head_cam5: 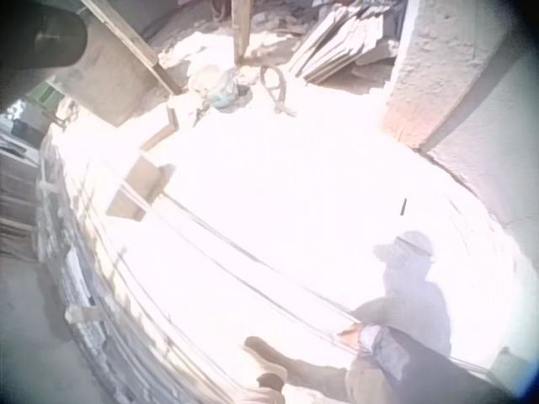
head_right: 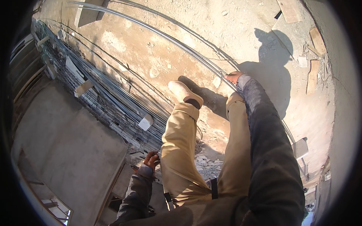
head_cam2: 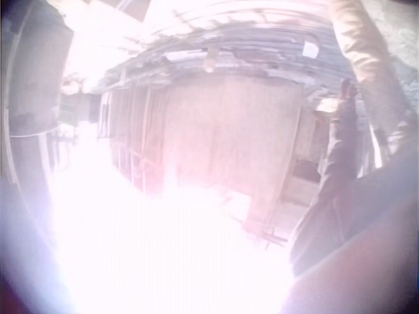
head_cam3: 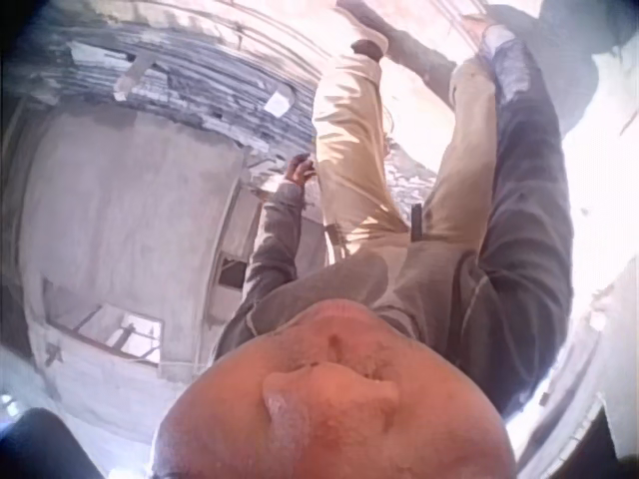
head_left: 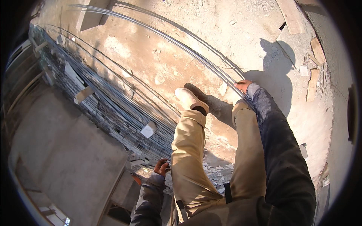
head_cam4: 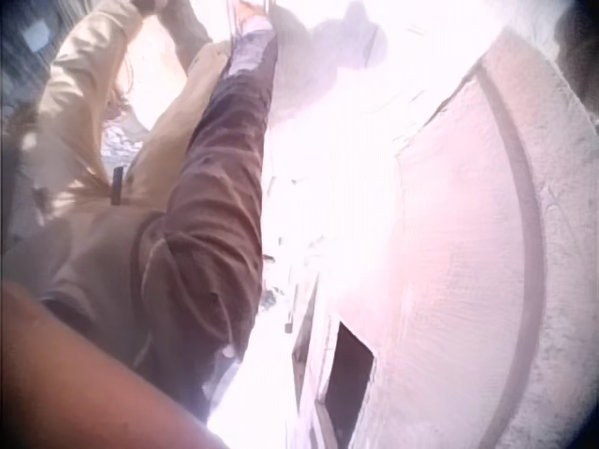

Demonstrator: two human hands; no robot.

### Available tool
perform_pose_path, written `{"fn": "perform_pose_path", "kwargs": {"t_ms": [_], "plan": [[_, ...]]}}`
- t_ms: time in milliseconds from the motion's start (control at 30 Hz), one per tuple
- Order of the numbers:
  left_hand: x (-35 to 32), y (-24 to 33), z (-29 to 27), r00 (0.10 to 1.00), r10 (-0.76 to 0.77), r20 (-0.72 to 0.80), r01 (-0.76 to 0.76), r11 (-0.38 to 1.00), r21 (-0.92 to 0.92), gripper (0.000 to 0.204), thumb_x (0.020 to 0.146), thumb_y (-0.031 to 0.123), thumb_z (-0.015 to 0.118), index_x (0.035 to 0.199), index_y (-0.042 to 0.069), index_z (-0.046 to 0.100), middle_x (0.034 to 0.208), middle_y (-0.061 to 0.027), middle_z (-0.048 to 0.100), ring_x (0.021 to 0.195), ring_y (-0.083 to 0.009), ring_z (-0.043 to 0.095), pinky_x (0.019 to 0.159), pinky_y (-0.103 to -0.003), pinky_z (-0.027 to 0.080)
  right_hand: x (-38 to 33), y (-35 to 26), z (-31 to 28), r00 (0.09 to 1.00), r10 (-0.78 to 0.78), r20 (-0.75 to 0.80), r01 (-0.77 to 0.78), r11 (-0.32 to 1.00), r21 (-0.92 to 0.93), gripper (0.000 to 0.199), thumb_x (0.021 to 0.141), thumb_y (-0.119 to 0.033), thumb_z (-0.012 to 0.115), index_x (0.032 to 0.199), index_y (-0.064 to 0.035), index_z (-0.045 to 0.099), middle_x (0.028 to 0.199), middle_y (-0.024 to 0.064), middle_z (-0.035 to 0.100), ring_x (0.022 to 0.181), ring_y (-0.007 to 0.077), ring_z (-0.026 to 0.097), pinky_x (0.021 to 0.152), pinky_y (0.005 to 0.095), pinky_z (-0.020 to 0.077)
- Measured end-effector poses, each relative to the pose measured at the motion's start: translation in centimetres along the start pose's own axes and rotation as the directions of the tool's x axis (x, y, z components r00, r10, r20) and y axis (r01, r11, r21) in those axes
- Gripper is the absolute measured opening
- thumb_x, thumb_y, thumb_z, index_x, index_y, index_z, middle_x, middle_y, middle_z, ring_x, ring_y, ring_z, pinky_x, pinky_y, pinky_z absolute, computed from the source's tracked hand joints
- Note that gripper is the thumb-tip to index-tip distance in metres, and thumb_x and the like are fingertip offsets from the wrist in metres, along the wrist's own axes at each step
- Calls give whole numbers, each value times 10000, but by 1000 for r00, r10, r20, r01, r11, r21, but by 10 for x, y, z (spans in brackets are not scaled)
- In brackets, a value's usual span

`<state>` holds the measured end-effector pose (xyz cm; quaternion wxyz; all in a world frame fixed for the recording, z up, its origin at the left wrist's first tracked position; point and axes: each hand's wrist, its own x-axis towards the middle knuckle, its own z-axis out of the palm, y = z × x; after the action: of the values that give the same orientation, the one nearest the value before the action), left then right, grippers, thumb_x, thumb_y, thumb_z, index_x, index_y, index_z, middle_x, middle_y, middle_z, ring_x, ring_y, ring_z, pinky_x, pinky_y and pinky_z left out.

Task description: The person slides metal rings along a bundle of long rebar rods and uses wire to tie the rings in place at intervals.

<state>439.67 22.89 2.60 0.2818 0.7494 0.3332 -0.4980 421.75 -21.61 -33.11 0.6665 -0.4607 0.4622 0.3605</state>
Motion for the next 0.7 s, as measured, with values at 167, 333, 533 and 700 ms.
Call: {"fn": "perform_pose_path", "kwargs": {"t_ms": [167, 333, 533, 700], "plan": [[7, 16, -54, 987, -153, 43, 145, 978, 149, 241, 862, 201, 548, 1065, 73, 572, 933, -53, 613, 817, -150, 569, 736, -349, 475, 33, -136, 25, 998, 47, -32, -52, 987, -152, 519, 780, -423, 647, 1096, -14, 603, 920, 96, 623, 784, 189, 555, 678, 316, 444], [82, 134, -103, 986, -17, 167, 55, 973, -225, 290, 877, 241, 502, 1082, 39, 546, 945, -62, 595, 855, -203, 564, 764, -353, 462, 89, -234, 28, 999, 33, -38, -33, 999, -14, 537, 756, -466, 650, 1022, -1, 622, 845, 112, 622, 736, 219, 576, 629, 356, 457], [106, 326, -209, 975, 17, 220, 12, 991, -130, 319, 862, 213, 561, 1143, 72, 504, 950, -67, 558, 894, -209, 550, 768, -380, 467, 138, -378, 68, 996, 66, -60, -78, 969, -233, 316, 774, -365, 598, 738, -51, 613, 678, 77, 590, 595, 220, 526, 555, 387, 403], [110, 404, -251, 989, 4, 151, 4, 999, -49, 301, 841, 170, 603, 1118, 77, 532, 945, -55, 581, 876, -184, 569, 762, -356, 481, 168, -453, 89, 994, 96, -52, -102, 986, -129, 243, 745, -292, 572, 682, -61, 608, 590, 79, 555, 531, 195, 503, 511, 368, 380]]}}
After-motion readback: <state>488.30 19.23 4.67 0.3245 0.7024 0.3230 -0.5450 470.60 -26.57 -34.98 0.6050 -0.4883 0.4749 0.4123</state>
